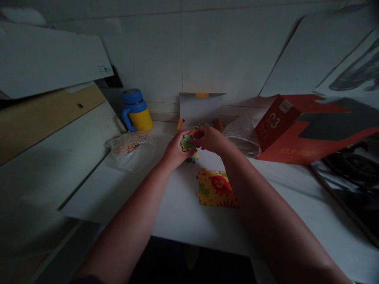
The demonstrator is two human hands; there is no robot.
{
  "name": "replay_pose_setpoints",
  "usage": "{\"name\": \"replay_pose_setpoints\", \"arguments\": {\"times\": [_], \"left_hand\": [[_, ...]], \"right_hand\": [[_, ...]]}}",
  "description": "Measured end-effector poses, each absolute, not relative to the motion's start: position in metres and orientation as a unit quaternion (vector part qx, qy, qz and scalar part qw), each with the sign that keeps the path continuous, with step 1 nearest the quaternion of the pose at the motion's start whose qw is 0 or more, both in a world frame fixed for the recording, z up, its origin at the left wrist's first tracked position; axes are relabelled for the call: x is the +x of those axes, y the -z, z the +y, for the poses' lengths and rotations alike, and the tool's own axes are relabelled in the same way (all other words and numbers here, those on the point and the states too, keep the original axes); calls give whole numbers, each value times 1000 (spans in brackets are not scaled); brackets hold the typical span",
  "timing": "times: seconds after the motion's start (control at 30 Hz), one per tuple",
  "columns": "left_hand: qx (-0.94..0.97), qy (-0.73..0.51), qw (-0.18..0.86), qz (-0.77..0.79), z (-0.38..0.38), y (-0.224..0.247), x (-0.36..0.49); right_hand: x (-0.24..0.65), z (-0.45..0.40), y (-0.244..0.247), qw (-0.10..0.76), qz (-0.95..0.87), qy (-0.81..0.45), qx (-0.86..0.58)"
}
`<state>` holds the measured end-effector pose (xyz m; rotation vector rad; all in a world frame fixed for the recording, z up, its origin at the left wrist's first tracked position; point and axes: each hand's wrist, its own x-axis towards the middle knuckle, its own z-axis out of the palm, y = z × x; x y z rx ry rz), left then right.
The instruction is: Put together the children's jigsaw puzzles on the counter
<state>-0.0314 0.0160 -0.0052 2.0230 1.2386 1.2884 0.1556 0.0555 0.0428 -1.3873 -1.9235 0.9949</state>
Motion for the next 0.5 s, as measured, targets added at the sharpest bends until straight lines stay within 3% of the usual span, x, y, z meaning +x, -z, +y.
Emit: {"name": "replay_pose_setpoints", "arguments": {"times": [0.13,0.5], "left_hand": [[729,-467,217,451,15,4,-30],[705,-476,246,465,16,6,-28]], "right_hand": [[155,56,-42,301,-722,-330,-529],[161,53,-51,352,-628,-504,-478]]}}
